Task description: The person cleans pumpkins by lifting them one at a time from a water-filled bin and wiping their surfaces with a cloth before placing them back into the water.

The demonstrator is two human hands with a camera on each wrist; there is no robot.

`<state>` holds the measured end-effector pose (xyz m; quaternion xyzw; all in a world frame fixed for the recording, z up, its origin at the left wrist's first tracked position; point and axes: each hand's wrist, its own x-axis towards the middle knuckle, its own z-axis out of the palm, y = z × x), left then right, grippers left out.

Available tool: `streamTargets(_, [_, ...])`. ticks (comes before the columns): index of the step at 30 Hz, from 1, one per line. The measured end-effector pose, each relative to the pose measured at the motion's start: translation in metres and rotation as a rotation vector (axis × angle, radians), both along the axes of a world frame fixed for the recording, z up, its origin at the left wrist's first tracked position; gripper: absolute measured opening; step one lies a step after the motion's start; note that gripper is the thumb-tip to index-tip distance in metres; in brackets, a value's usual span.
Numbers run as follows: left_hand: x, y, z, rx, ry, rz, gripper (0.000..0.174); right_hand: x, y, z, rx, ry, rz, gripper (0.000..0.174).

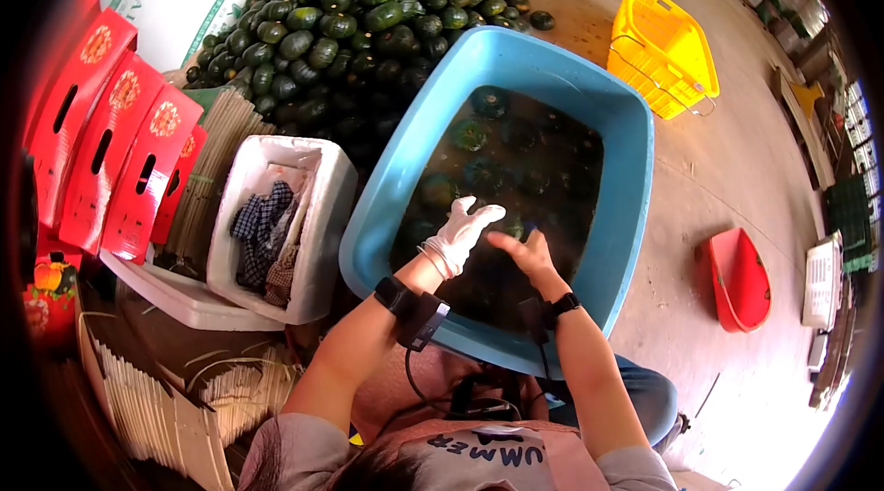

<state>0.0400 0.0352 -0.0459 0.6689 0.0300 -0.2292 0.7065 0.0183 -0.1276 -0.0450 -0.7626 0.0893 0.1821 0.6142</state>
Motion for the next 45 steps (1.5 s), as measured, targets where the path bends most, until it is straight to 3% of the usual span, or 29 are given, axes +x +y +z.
streamTargets(2, [0.014, 0.007, -0.026, -0.055, 0.046, 0.085, 0.052, 0.016, -0.01, -0.051, -0.633, -0.029, 0.217, 0.084])
streamTargets(3, [0.013, 0.012, -0.01, 0.226, -0.066, 0.046, 0.061, 0.02, -0.006, -0.055, -0.696, -0.055, 0.248, 0.099])
streamTargets(4, [0.006, 0.018, 0.024, -0.007, 0.068, 0.108, 0.07, 0.026, -0.001, -0.048, -0.769, 0.038, 0.399, 0.093])
streamTargets(6, [0.018, 0.024, -0.001, 0.392, -0.071, -0.01, 0.079, 0.029, 0.006, -0.075, -0.965, -0.035, 0.548, 0.09])
streamTargets(8, [0.017, 0.029, 0.008, 0.462, -0.052, -0.069, 0.085, 0.022, 0.019, -0.092, -1.021, -0.058, 0.588, 0.086])
streamTargets(10, [0.016, 0.03, 0.017, 0.698, -0.071, -0.205, 0.091, 0.018, 0.018, -0.093, -0.827, -0.171, 0.537, 0.084])
streamTargets(11, [0.015, 0.028, 0.023, 0.83, -0.065, -0.244, 0.103, 0.022, 0.008, -0.094, -0.641, -0.132, 0.533, 0.085])
streamTargets(14, [0.015, 0.031, 0.018, 0.891, -0.106, -0.391, 0.118, 0.028, -0.004, -0.063, -0.176, -0.217, 0.413, 0.078])
streamTargets(15, [0.01, 0.028, 0.014, 0.892, -0.149, -0.373, 0.106, 0.019, -0.003, -0.035, 0.055, -0.062, 0.291, 0.071])
streamTargets(16, [0.008, 0.029, 0.01, 0.896, -0.143, -0.39, 0.106, 0.011, -0.002, -0.009, 0.285, 0.09, 0.166, 0.065])
streamTargets(18, [0.006, 0.033, 0.005, -0.267, 0.139, -0.297, 0.084, 0.005, -0.017, -0.013, 0.494, 0.03, 0.165, 0.057])
streamTargets(19, [0.007, 0.03, 0.01, -0.417, 0.216, -0.218, 0.072, 0.0, -0.016, -0.009, 0.588, 0.063, 0.067, 0.056])
streamTargets(20, [0.007, 0.021, 0.007, -0.368, 0.088, -0.157, 0.073, -0.004, -0.016, -0.005, 0.681, 0.095, -0.031, 0.056])
streamTargets(24, [0.005, 0.004, 0.01, -0.07, -0.127, -0.042, 0.076, 0.003, -0.028, -0.01, 0.423, 0.111, -0.112, 0.054])
streamTargets(26, [0.017, 0.002, -0.006, 0.385, -0.552, 0.043, 0.078, 0.006, -0.02, -0.012, 0.09, 0.048, -0.137, 0.053])
streamTargets(27, [0.021, 0.006, -0.01, 0.462, -0.615, 0.126, 0.087, 0.007, -0.015, -0.005, -0.159, 0.083, -0.165, 0.055])
streamTargets(28, [0.024, 0.011, -0.009, 0.441, -0.586, 0.192, 0.085, 0.009, -0.013, -0.006, -0.186, 0.081, -0.083, 0.055])
streamTargets(30, [0.027, 0.02, 0.025, -0.079, -0.003, 0.289, 0.078, 0.01, -0.019, -0.049, -0.21, -0.046, -0.122, 0.053])
streamTargets(31, [0.038, 0.036, 0.035, -0.154, 0.074, 0.319, 0.079, 0.006, -0.025, -0.038, -0.47, -0.131, -0.001, 0.051])
streamTargets(32, [0.051, 0.053, 0.045, -0.224, 0.155, 0.341, 0.08, 0.011, -0.032, -0.043, -0.454, 0.093, 0.055, 0.045])
streamTargets(34, [0.066, 0.072, 0.09, -0.505, -0.021, 0.395, 0.081, 0.009, -0.039, -0.074, -0.745, -0.028, 0.153, 0.038])
streamTargets(36, [0.086, 0.091, 0.116, -1.276, 0.225, 0.11, 0.054, 0.004, -0.036, -0.085, -0.717, 0.06, 0.163, 0.037])
streamTargets(38, [0.109, 0.08, 0.146, -0.737, 0.283, 0.908, 0.047, -0.005, -0.027, -0.097, -0.69, 0.125, 0.181, 0.036])
streamTargets(39, [0.117, 0.09, 0.118, -0.628, 0.242, 0.499, 0.045, -0.011, -0.02, -0.104, -0.674, 0.098, 0.162, 0.037])
streamTargets(41, [0.145, 0.094, 0.025, 0.042, -0.41, -0.375, 0.024, -0.015, -0.015, -0.118, -0.593, 0.121, 0.149, 0.044])
streamTargets(42, [0.116, 0.062, 0.048, -0.222, 0.238, -0.049, 0.017, -0.015, -0.015, -0.128, -0.588, 0.123, 0.143, 0.044])
streamTargets(43, [0.132, 0.068, -0.042, 0.269, -0.575, -0.359, 0.025, -0.015, -0.015, -0.138, -0.551, 0.123, 0.114, 0.047])
streamTargets(44, [0.106, 0.015, 0.042, 0.869, 0.02, -0.425, 0.046, -0.013, -0.016, -0.143, -0.517, 0.121, 0.085, 0.05])
streamTargets(45, [0.107, 0.01, 0.007, 0.864, 0.052, -0.484, 0.058, -0.012, -0.017, -0.137, -0.52, 0.115, 0.083, 0.05])
